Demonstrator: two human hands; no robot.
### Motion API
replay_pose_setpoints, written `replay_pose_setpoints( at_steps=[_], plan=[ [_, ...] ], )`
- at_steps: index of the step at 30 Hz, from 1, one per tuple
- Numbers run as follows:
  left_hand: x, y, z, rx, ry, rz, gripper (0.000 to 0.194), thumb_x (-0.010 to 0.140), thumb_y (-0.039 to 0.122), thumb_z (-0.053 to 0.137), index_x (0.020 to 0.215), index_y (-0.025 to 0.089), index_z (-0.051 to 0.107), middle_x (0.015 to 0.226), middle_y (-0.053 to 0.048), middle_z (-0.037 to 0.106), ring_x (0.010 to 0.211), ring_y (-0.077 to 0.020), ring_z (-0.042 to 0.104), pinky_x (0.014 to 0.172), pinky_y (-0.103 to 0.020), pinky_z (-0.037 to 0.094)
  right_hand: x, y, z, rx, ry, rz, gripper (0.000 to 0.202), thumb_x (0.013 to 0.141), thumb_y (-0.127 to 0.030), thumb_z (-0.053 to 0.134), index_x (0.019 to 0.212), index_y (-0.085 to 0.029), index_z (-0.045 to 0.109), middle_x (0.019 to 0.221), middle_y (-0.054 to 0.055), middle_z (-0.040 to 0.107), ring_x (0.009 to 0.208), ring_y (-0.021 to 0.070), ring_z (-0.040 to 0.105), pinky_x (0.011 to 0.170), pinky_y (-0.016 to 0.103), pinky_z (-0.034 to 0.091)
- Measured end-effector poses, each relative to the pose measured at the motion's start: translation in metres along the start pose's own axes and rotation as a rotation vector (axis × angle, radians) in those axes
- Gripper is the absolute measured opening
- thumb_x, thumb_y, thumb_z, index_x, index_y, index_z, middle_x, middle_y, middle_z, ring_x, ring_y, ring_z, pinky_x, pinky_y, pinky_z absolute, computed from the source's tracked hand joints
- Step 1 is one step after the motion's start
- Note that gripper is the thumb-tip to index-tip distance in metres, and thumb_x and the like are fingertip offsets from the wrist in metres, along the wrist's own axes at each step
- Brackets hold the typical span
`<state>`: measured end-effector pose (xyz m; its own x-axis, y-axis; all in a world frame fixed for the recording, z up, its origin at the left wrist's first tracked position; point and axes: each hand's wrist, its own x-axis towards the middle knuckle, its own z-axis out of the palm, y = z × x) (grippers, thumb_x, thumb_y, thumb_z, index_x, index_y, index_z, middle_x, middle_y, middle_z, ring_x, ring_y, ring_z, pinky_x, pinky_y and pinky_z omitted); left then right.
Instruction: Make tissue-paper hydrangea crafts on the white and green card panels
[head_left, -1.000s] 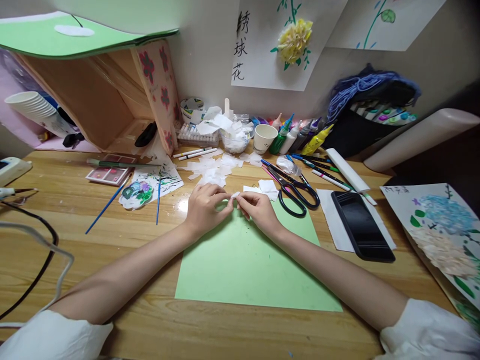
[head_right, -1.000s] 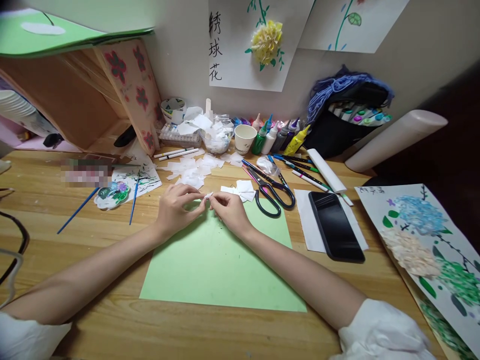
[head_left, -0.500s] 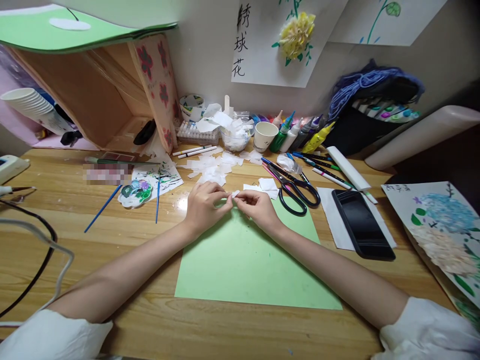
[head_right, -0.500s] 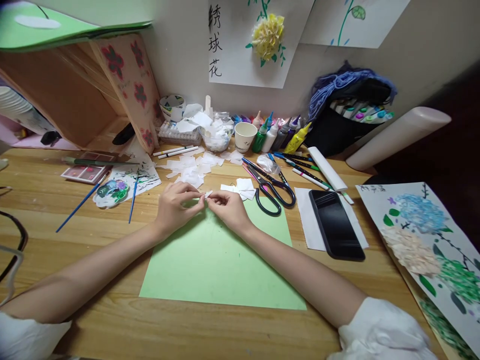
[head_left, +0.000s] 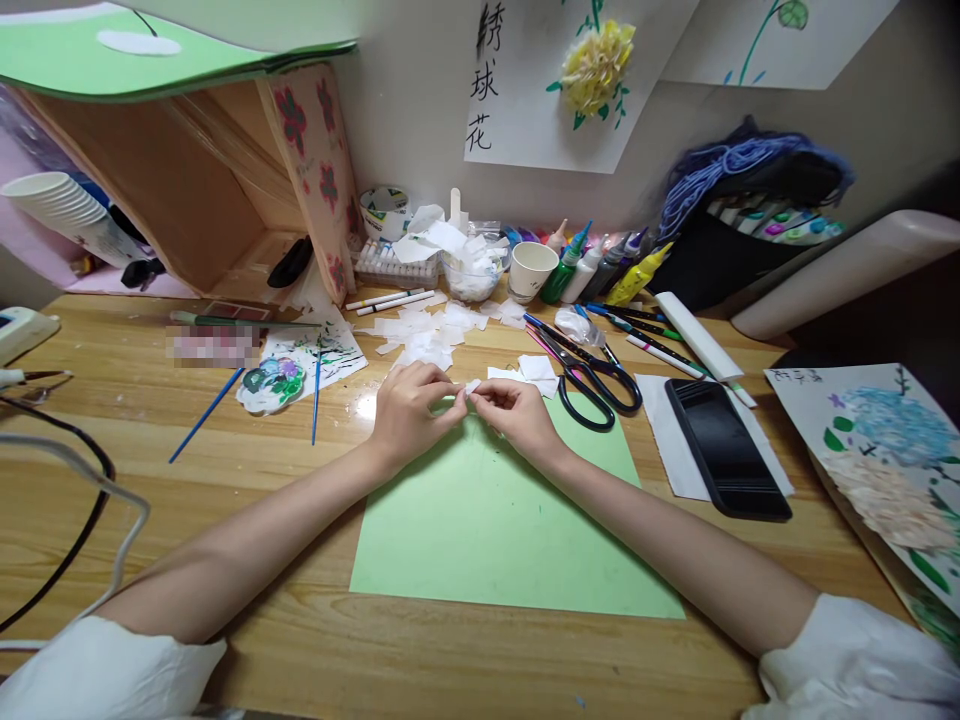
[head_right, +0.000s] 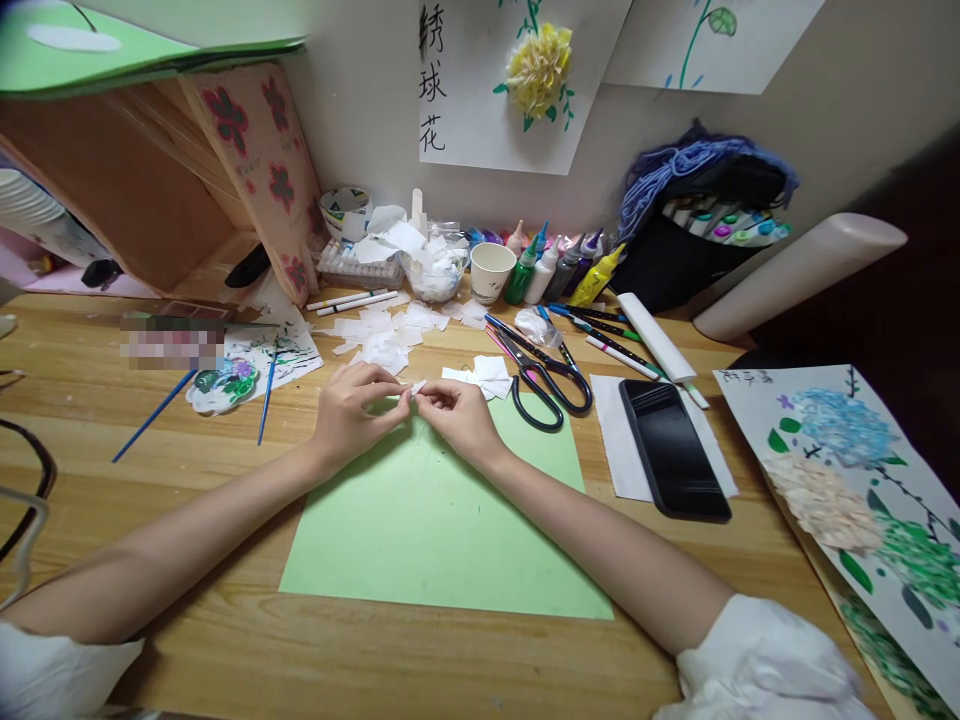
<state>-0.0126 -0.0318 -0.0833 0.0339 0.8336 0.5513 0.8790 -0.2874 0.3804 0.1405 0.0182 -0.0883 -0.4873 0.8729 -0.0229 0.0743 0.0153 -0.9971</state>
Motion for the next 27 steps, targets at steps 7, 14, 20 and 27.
replay_pose_setpoints(
  at_steps=[7, 14, 20, 27],
  plan=[
    [0.0002, 0.0017, -0.0020, -0.026, -0.011, 0.040, 0.015, 0.081, 0.029, 0.055, 0.081, 0.021, 0.068, 0.079, -0.002, 0.065, 0.076, -0.0162, 0.056, 0.070, -0.031, 0.039, -0.0002, -0.0002, -0.0006, 0.009, 0.026, -0.004, 0.018, 0.071, -0.034, 0.064, 0.069, -0.016, 0.062, 0.054, -0.003, 0.050, 0.042, 0.0070, 0.039, 0.039, 0.021, 0.029],
    [0.0008, 0.0051, -0.0031, -0.021, -0.032, 0.114, 0.028, 0.079, 0.028, 0.057, 0.106, 0.021, 0.062, 0.096, -0.005, 0.065, 0.088, -0.0187, 0.056, 0.075, -0.032, 0.042, -0.0012, -0.0031, -0.0017, 0.044, 0.003, 0.001, 0.021, 0.076, -0.036, 0.061, 0.073, -0.015, 0.062, 0.053, -0.003, 0.050, 0.040, 0.0061, 0.037, 0.038, 0.021, 0.028],
    [-0.0003, 0.0030, -0.0030, 0.029, 0.025, 0.144, 0.015, 0.082, 0.027, 0.056, 0.094, 0.020, 0.063, 0.090, -0.003, 0.069, 0.083, -0.0168, 0.059, 0.072, -0.030, 0.040, -0.0002, -0.0016, -0.0015, 0.039, 0.030, -0.012, 0.021, 0.075, -0.036, 0.063, 0.072, -0.015, 0.064, 0.051, -0.004, 0.047, 0.040, 0.0065, 0.036, 0.038, 0.021, 0.027],
    [0.0009, 0.0022, -0.0032, 0.010, 0.062, 0.174, 0.010, 0.082, 0.024, 0.057, 0.087, 0.020, 0.065, 0.083, 0.000, 0.071, 0.075, -0.0147, 0.060, 0.066, -0.030, 0.037, -0.0002, -0.0028, -0.0008, 0.029, 0.056, -0.036, 0.020, 0.073, -0.035, 0.064, 0.069, -0.015, 0.064, 0.054, -0.003, 0.050, 0.043, 0.0071, 0.037, 0.041, 0.022, 0.028]
  ],
)
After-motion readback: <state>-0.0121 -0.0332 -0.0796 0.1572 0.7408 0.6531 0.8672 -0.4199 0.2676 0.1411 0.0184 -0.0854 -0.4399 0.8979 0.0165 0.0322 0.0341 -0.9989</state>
